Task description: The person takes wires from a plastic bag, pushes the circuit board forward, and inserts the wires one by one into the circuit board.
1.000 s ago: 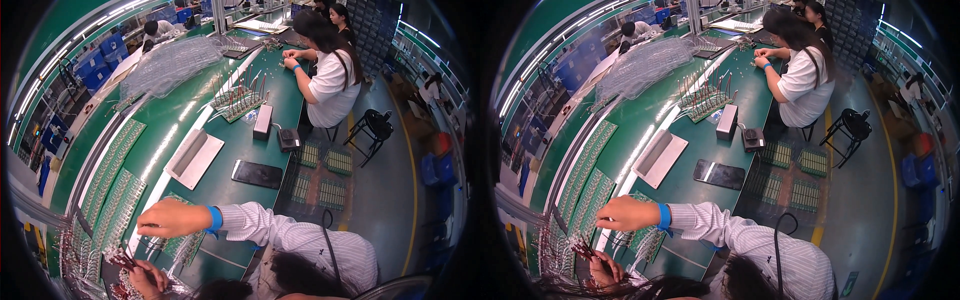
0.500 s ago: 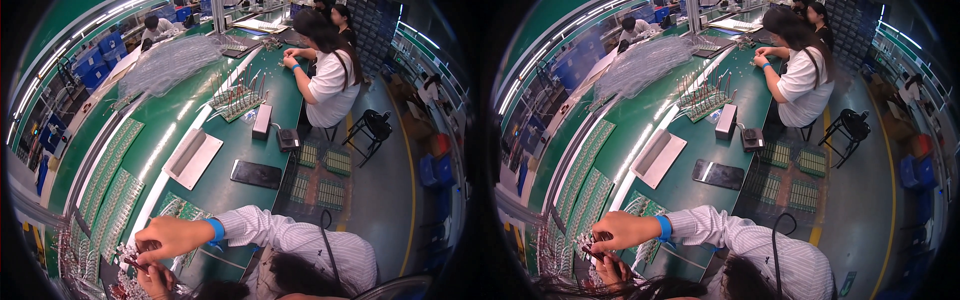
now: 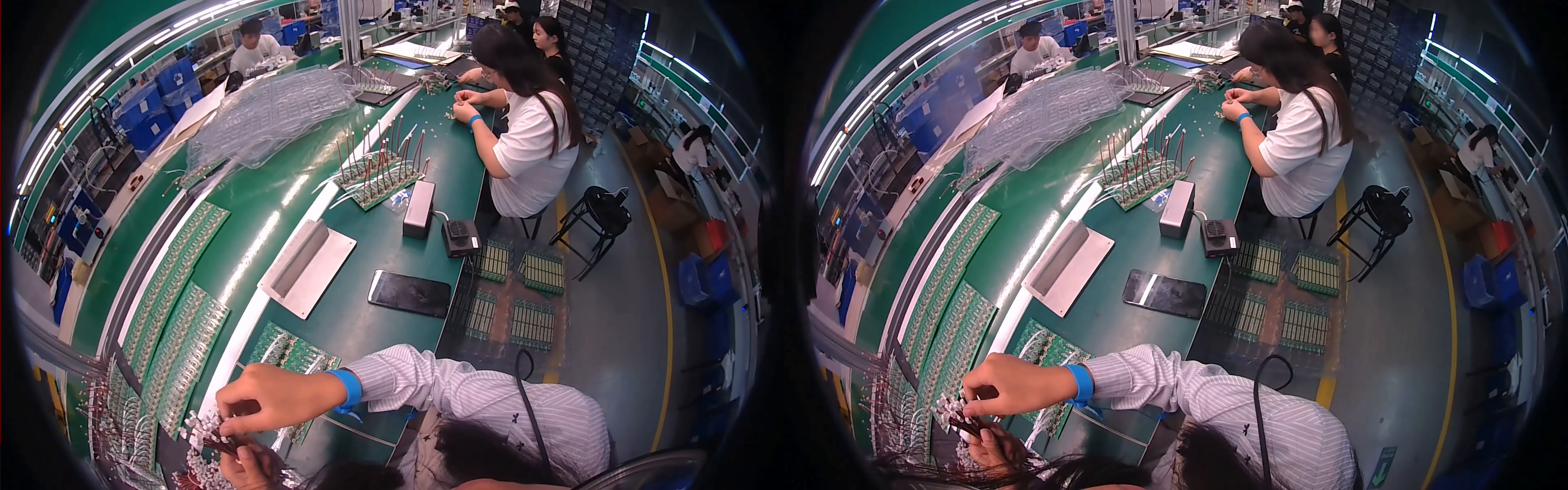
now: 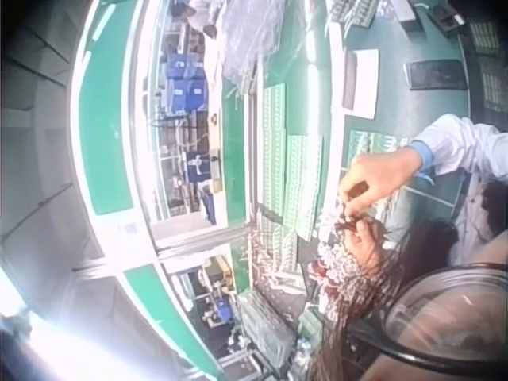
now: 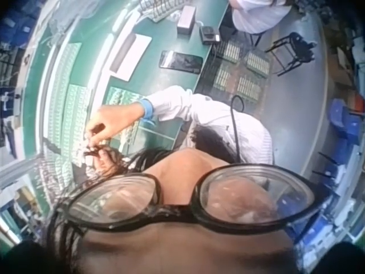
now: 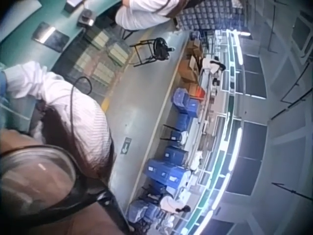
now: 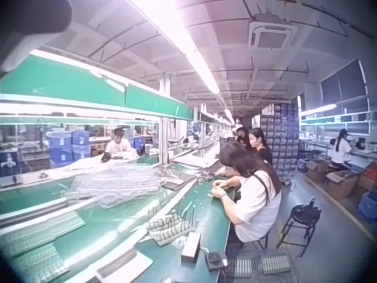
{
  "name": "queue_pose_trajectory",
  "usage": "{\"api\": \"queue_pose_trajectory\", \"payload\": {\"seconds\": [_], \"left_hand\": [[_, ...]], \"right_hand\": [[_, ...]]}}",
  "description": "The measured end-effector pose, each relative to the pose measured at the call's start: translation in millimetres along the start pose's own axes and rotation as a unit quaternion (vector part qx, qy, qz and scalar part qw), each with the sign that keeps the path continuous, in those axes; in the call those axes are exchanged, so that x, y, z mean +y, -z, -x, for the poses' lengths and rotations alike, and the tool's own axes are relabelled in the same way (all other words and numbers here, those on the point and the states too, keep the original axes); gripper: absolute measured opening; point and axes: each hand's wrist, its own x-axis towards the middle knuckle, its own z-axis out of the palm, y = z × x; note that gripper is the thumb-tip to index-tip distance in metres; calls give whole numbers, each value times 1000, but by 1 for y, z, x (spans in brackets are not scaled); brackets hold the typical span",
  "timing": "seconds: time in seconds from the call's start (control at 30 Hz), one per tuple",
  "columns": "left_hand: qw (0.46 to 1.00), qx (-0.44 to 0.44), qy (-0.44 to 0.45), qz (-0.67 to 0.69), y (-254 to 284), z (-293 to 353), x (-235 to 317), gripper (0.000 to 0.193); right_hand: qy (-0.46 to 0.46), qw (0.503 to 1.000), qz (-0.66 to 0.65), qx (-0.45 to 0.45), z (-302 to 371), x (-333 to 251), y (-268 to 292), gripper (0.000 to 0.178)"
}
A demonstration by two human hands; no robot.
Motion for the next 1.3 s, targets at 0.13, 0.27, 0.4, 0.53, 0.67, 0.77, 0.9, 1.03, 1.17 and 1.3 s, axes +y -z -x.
{"api": "queue_pose_trajectory", "payload": {"seconds": [0.13,0.27,0.4,0.53,0.67,0.77,0.9,1.03,1.17,1.3], "left_hand": [[1000,23,6,-16,-2,0,1,26],[1000,-24,-8,-18,-1,1,3,28],[1000,6,-18,-18,-4,2,4,29],[999,12,-42,6,1,0,1,30],[998,0,-32,60,11,-3,-4,30],[997,4,-49,60,8,-6,0,31],[979,-129,-78,141,6,-9,13,30],[971,-169,-97,140,3,-11,19,27],[967,-196,-104,123,4,-11,28,26],[962,-231,-66,132,18,-1,22,27]], "right_hand": [[-48,995,-80,23,0,6,-3,28],[-71,983,-164,31,-3,3,1,28],[-85,979,-172,-72,-2,4,9,15],[-30,971,-222,-87,-1,3,8,10],[-21,979,-194,-52,-1,4,9,7],[5,977,-212,4,1,-3,9,5],[19,974,-218,63,5,-14,14,6],[69,978,-170,99,10,-20,16,5],[114,973,-161,123,14,-24,15,10],[104,964,-199,141,17,-27,15,10]]}}
